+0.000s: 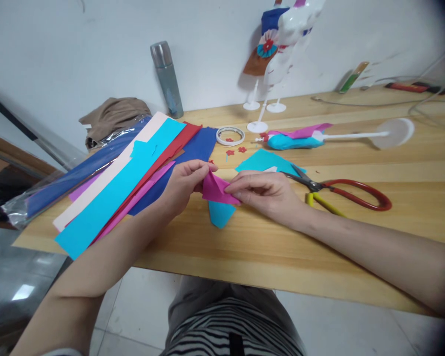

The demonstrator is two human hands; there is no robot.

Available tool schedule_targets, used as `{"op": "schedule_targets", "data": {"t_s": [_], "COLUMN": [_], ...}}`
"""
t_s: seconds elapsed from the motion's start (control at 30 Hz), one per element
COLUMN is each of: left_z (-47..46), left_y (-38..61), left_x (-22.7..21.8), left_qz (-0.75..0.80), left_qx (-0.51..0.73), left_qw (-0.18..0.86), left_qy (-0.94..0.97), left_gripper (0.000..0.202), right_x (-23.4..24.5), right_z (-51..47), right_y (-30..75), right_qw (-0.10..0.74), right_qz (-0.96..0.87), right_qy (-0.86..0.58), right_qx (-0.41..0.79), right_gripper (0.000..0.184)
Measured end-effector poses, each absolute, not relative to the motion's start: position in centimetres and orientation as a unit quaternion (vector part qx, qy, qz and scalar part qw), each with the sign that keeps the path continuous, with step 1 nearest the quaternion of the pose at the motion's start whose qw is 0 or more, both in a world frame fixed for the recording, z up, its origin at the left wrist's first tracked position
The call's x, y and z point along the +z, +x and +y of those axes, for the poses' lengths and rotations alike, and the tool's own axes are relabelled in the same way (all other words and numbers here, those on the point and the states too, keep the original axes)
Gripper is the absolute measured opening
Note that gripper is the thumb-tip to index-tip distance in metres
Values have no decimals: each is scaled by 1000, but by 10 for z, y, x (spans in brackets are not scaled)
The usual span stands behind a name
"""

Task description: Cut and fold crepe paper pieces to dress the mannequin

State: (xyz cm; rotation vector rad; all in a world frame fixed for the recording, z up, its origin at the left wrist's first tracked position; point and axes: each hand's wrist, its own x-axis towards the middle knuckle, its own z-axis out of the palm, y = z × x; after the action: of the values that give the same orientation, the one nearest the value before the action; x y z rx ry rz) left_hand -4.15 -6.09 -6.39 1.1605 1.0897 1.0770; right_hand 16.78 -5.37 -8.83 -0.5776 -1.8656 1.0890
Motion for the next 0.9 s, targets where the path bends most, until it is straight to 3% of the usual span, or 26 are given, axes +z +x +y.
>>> {"op": "schedule_targets", "data": {"t_s": [0.2, 0.4, 0.67, 0.9], "left_z": [-62, -64, -62, -62], "left_y": [-41, -43, -40, -41], "left_x": [-65, -66, -64, -65], "left_qz": [473, 464, 494, 488], "left_qx": [460, 480, 449, 442], "left_qw": [543, 512, 494, 534], "left_qy": [519, 541, 557, 531], "left_gripper": [34, 54, 31, 40], "right_x": [-90, -90, -89, -88], "right_z": [-55, -55, -56, -56], "right_y": [166, 166, 166, 168], "right_qw": [444, 431, 435, 412], "right_qz": [-732, -727, -727, -750], "right_qy": [-256, -281, -277, -285], "right_qx": [450, 455, 453, 432], "right_gripper": [12, 10, 10, 12]}}
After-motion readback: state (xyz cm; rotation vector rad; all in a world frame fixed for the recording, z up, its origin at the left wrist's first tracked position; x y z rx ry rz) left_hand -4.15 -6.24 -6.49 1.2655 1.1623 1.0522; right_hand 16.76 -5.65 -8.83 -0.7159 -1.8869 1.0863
